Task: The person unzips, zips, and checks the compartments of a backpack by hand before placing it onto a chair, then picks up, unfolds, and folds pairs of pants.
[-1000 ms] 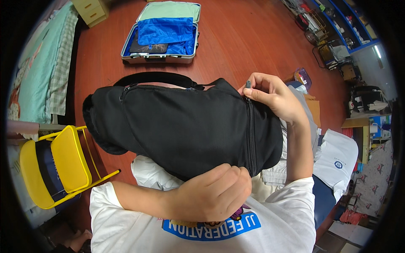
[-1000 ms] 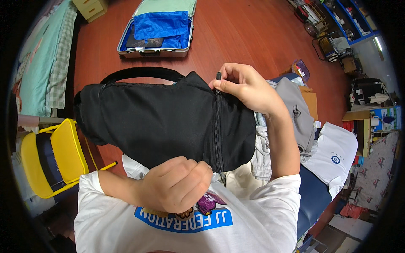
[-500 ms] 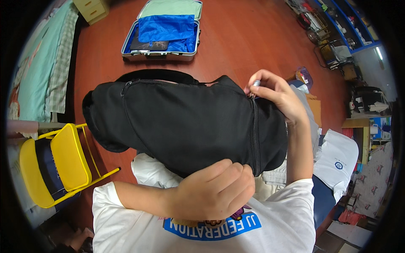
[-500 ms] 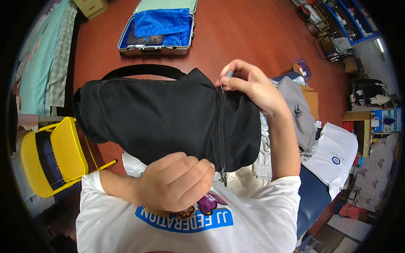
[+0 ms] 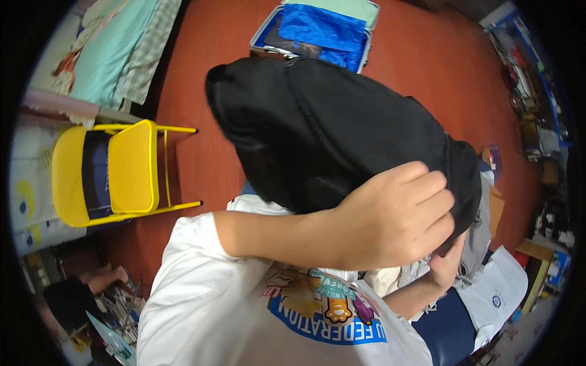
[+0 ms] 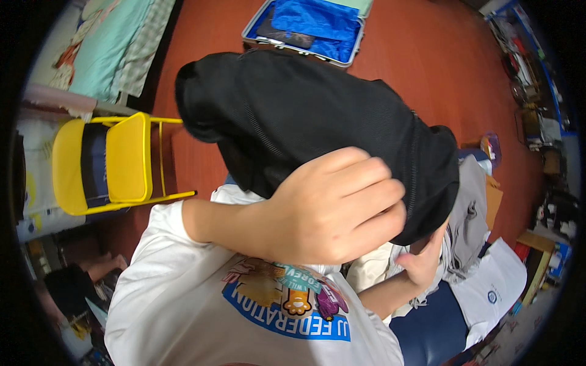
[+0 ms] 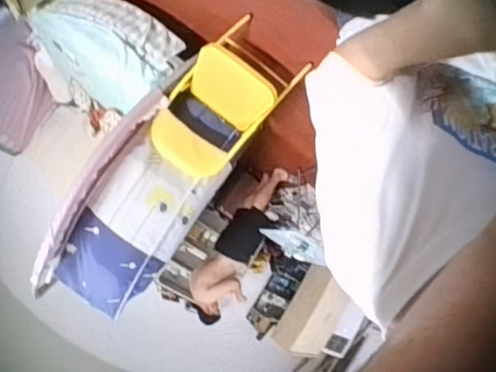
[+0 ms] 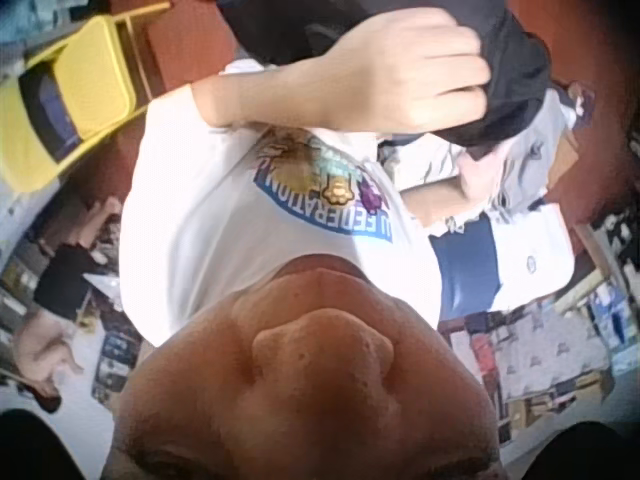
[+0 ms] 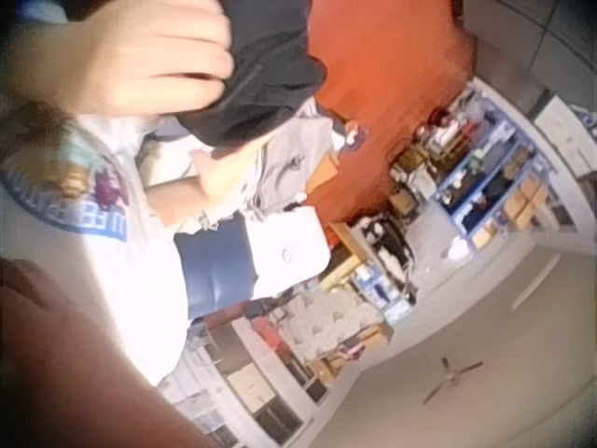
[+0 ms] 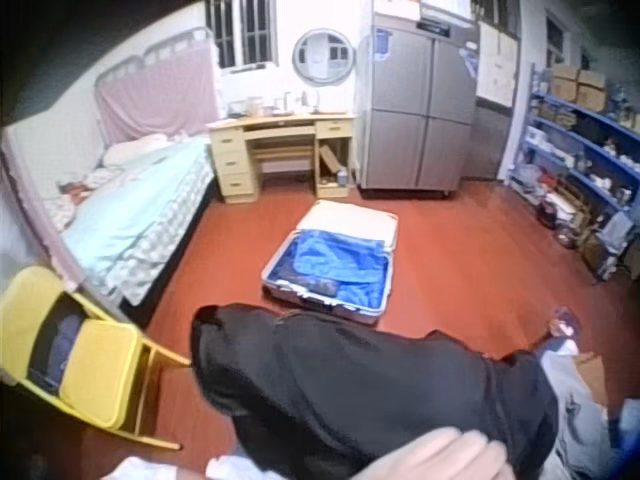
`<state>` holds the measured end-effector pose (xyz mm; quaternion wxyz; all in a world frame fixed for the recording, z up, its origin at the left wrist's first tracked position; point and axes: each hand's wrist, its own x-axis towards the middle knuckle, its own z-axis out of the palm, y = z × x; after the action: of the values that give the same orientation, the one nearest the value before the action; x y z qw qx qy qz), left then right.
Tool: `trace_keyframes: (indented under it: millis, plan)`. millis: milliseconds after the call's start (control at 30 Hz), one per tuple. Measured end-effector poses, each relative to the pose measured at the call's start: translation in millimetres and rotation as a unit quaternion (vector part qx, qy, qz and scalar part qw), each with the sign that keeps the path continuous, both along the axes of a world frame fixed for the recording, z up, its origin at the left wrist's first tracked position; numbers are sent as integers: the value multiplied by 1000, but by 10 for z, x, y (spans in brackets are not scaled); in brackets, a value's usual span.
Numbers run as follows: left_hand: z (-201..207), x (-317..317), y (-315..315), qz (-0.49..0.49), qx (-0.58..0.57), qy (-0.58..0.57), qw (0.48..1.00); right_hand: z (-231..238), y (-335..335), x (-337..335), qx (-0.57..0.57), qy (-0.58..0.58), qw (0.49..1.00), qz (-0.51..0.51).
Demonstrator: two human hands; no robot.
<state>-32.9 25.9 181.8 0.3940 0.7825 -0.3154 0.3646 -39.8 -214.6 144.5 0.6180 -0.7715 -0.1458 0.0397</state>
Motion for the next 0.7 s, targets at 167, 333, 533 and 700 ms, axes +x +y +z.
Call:
trace_keyframes:
  millis: [167,333,533,700]
  plan:
    - [-59,289,-37,45,3,-30,999,-513,-46,-5,-119,46,986,-109]
    - [-174,450,121,87,19,-35,995,-546,106,128,-147,2,976,-158]
    - [-903,-63,781,301,-54,104,946,-503,199,321,-162,-18,969,-186]
    - [-1612,-493,1014,418,-14,286,862,-506,269,486,-161,10,968,-194]
